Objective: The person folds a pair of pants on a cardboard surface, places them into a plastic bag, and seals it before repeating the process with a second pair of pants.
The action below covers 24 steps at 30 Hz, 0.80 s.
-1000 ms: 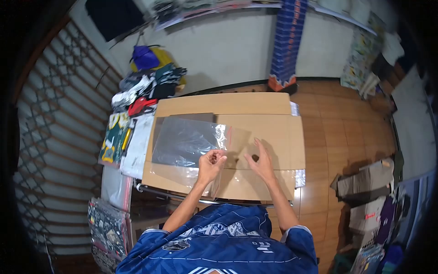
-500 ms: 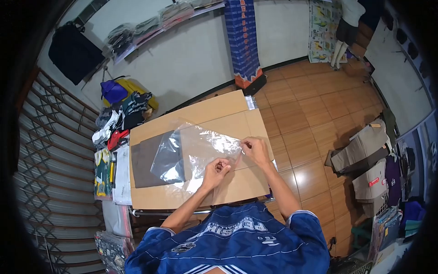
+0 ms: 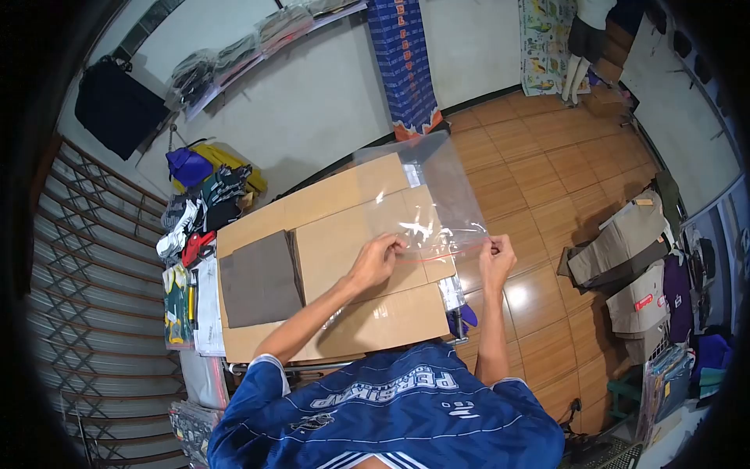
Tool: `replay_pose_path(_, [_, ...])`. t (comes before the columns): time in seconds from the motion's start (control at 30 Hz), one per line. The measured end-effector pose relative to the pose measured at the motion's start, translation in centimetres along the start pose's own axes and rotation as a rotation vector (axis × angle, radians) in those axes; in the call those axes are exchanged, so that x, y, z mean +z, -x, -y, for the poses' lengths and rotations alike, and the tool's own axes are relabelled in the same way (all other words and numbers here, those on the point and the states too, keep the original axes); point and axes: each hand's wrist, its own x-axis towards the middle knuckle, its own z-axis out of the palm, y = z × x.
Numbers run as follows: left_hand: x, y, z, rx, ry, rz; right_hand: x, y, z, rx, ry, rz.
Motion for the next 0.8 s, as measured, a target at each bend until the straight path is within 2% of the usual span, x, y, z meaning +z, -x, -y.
replay_pose_path(0.23, [-0.7, -9.7, 2.1, 0.098, -0.125, 0.078, -2.7, 0.5, -5.1, 0.184, -0.157, -0.115])
replay_pose_path(0.33, [0.3, -13.0, 3.2, 0.166, -0.115, -0.072, -2.9, 1.1, -4.7, 0.246, -0.165, -0.12])
replay_pose_path(0.47, [2.0, -16.3, 4.9, 0.056, -0.205, -0.135, -2.6, 2.3, -3.6, 0.289, -0.204, -0.103])
replay_pose_path(0.57, [3.3, -18.3, 7.5, -0.053, -0.172, -0.086, -2.4, 3.3, -3.1, 0.337, -0.225, -0.05])
replay_pose_path(0.73, [3.0, -20.0, 6.5, -0.124, -0.29, -0.004, -1.3, 5.4, -3.3, 0.263, -0.144, -0.023])
replay_pose_path(0.8, [2.9, -20.5, 6.7, -0.138, -0.321, 0.003, -0.9, 6.4, -2.0, 0.304, -0.106, -0.016])
